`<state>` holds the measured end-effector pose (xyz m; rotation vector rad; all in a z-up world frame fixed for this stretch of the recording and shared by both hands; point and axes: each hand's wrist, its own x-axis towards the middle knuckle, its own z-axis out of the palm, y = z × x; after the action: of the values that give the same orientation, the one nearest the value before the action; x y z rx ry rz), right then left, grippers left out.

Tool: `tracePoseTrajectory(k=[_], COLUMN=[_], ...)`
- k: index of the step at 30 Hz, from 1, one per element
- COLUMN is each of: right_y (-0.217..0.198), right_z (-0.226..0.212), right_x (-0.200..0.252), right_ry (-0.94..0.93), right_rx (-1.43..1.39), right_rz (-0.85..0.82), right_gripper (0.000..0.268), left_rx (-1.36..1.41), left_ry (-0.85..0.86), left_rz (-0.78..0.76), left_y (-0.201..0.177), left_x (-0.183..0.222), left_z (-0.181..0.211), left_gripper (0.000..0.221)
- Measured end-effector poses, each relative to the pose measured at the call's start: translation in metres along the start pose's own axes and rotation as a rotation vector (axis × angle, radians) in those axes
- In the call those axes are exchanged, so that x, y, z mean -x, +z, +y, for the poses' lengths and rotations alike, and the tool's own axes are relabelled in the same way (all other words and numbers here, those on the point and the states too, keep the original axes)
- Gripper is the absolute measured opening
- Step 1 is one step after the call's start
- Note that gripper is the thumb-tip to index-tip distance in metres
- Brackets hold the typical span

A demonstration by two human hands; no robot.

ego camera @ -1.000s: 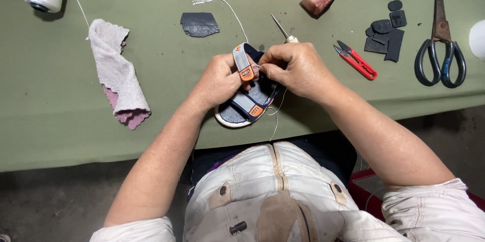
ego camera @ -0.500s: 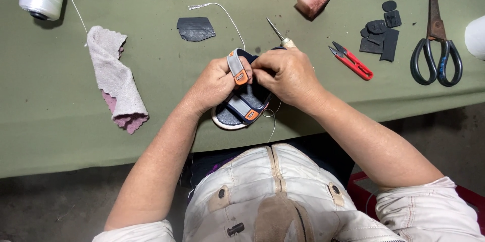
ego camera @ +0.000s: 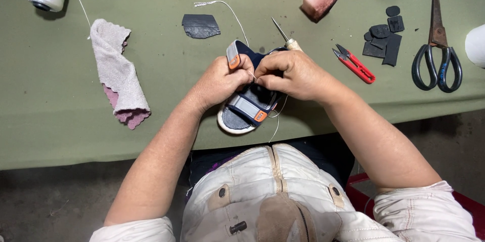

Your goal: Hand-sewing the upper components of a sandal to the sole using an awl and thread.

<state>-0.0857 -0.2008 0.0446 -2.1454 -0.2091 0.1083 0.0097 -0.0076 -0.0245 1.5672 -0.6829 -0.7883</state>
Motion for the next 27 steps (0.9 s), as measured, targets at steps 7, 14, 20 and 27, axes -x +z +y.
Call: tracePoseTrajectory(k=[7,14,20,27], right_y=[-0.013,-0.014,-0.013,-0.012], right_z=[-0.010,-0.012,-0.009,-0.008], right_x=[-0.004,-0.006,-0.007,-0.006], right_ry=[0.180,0.251,0.231,0.221], right_rx=[-0.215,-0.346,-0.366,-0.383], right_rz=[-0.089,-0.054,-0.036,-0.034], right_gripper=[0.010,0.016,0.017,0.017], left_rx=[0.009,0.227,0.077,0.028], left_ry=[0.017,-0.001,0.087,0.213], left_rz=[0.149,0.341,0.328,0.327], left_y=[0.019,0.034,0.036,0.039], left_x=[0.005,0.011,0.018,0.012], left_z=[0.014,0.004,0.009,-0.007], left_gripper=[0.008,0.016,0.025,0.022])
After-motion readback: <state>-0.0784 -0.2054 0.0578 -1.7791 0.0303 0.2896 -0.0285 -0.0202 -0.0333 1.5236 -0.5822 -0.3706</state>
